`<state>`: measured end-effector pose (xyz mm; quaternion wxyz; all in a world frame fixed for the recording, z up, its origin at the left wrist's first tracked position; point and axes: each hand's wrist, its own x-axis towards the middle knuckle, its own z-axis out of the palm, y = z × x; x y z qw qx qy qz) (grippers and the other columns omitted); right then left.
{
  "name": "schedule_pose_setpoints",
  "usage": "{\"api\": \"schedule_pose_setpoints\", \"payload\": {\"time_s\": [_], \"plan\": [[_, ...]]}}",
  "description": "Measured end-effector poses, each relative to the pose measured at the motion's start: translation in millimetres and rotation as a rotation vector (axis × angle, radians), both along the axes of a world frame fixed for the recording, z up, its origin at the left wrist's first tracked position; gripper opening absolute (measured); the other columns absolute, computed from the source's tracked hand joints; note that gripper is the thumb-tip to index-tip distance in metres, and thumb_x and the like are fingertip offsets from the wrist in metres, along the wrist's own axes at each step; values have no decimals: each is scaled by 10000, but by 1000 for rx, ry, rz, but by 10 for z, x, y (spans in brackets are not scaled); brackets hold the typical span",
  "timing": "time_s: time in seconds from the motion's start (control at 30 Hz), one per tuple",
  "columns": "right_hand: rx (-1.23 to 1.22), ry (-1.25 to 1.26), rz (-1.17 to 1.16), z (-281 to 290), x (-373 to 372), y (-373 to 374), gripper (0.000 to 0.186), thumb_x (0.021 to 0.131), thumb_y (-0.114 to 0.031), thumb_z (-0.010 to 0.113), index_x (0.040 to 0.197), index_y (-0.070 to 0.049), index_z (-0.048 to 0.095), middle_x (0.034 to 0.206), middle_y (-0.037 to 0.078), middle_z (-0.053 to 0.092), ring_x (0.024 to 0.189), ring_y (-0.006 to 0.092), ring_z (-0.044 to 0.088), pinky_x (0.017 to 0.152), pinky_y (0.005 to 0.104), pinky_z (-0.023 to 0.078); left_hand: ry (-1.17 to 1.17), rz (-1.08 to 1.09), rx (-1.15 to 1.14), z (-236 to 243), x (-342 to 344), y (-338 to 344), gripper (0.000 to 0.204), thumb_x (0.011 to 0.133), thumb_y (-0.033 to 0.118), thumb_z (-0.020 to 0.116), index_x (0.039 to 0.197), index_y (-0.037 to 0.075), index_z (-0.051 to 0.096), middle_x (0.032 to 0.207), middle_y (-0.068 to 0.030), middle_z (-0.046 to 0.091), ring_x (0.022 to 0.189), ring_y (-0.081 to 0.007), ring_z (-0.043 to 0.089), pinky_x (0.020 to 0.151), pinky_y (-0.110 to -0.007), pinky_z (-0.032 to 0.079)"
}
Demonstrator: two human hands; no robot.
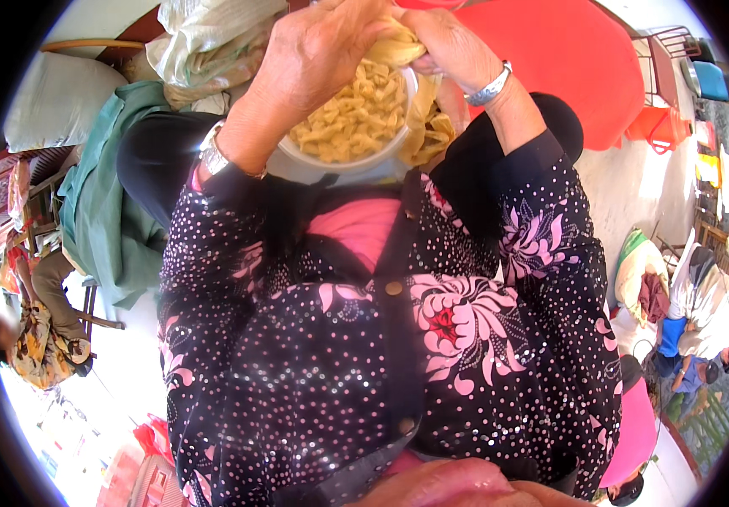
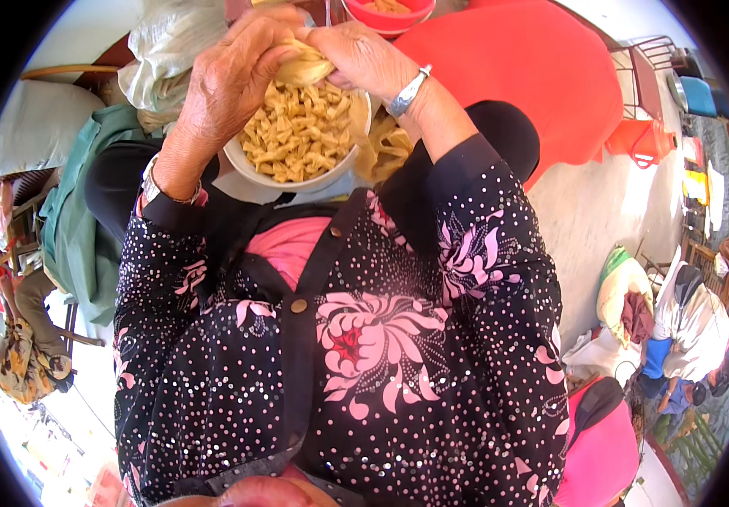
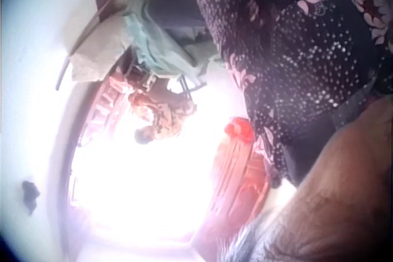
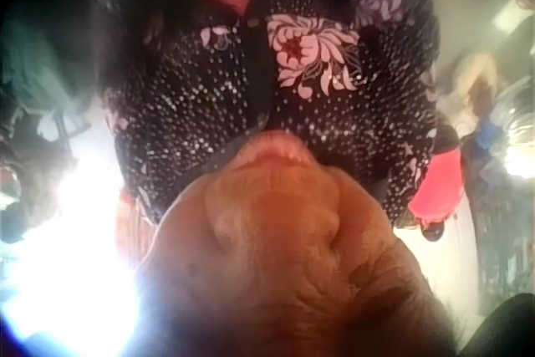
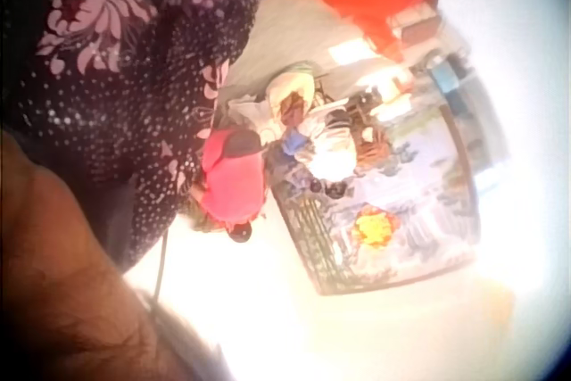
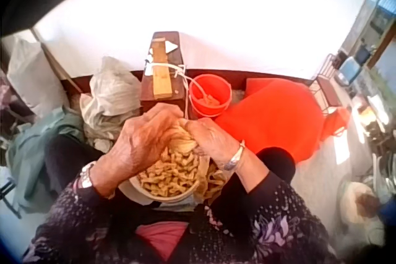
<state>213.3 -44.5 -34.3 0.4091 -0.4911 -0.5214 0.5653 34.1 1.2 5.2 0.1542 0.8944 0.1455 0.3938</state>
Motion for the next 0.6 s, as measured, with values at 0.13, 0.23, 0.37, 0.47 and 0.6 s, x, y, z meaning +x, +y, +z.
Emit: {"api": "schedule_pose_setpoints", "payload": {"time_s": [0.13,0.23,0.37,0.47,0.6], "plan": [[-55,-91,75,248,77,50,520,898,-550,458,803,-56,590,557,-38,395,462,51,368,426,195,287,70,13,-366,-48,-27,125,116,905,133,563,972,40,578,848,-88,620,811,-203,610,675,-289,465],[79,-158,44,410,-32,42,544,882,-582,479,758,-61,573,555,-44,373,476,54,365,441,202,282,-74,-91,-676,-136,-1,273,159,924,172,562,1004,36,583,897,15,626,861,-53,566,748,-224,449],[153,-146,43,369,49,145,453,899,-507,515,863,-59,575,626,-26,489,520,51,473,454,186,355,-343,-309,-1161,-139,46,323,202,933,177,544,1080,47,594,1042,-9,616,892,-59,557,813,-221,457],[214,-76,74,392,46,212,407,938,-452,470,907,-63,584,693,-18,553,548,44,526,464,173,393,-511,-420,-1428,-53,69,303,253,938,192,535,1127,31,583,1086,-26,604,922,-71,562,816,-230,460],[180,24,136,488,92,283,383,971,-399,423,937,-59,595,705,-14,554,529,35,498,456,174,374,-576,-508,-1413,-61,25,290,386,897,177,579,1242,16,518,1119,-42,596,974,-120,574,873,-261,456]]}}
